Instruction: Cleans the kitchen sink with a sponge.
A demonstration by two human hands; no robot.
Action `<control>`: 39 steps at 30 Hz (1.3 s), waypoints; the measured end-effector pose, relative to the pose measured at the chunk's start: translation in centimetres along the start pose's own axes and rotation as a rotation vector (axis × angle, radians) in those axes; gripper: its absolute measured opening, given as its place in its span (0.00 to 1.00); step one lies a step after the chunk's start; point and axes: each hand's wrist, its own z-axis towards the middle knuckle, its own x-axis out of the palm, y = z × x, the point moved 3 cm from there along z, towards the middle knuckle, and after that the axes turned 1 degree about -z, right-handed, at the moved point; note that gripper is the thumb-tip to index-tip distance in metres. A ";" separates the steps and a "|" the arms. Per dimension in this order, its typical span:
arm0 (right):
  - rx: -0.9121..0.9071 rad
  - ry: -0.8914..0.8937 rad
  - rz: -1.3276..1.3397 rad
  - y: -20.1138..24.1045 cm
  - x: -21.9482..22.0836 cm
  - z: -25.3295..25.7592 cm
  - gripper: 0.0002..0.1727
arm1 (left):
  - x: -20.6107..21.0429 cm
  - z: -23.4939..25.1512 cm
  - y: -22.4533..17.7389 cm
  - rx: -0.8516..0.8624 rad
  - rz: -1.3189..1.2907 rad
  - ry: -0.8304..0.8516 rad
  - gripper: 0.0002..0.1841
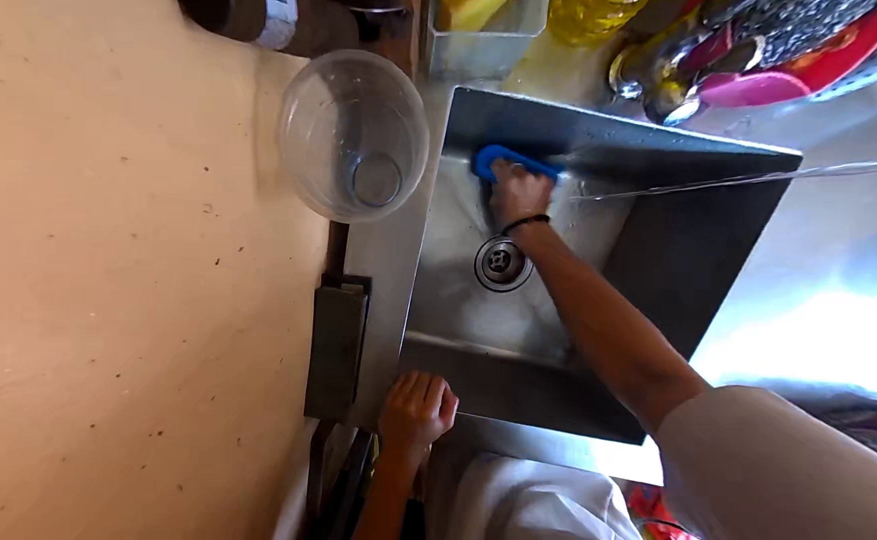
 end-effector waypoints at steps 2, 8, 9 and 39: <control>-0.125 -0.109 0.024 2.7 -0.1 1.3 0.15 | 0.1 0.2 0.1 0.012 0.008 -0.005 0.13; -0.253 -0.264 0.045 2.4 -0.4 1.0 0.11 | 0.0 0.2 0.2 0.009 0.023 0.021 0.12; -0.233 -0.126 0.057 2.4 0.3 1.2 0.14 | -0.2 0.0 0.0 0.011 0.021 0.019 0.12; -0.164 -0.401 0.023 -0.3 -2.8 -1.7 0.10 | -0.5 0.0 -0.2 0.000 0.023 0.035 0.13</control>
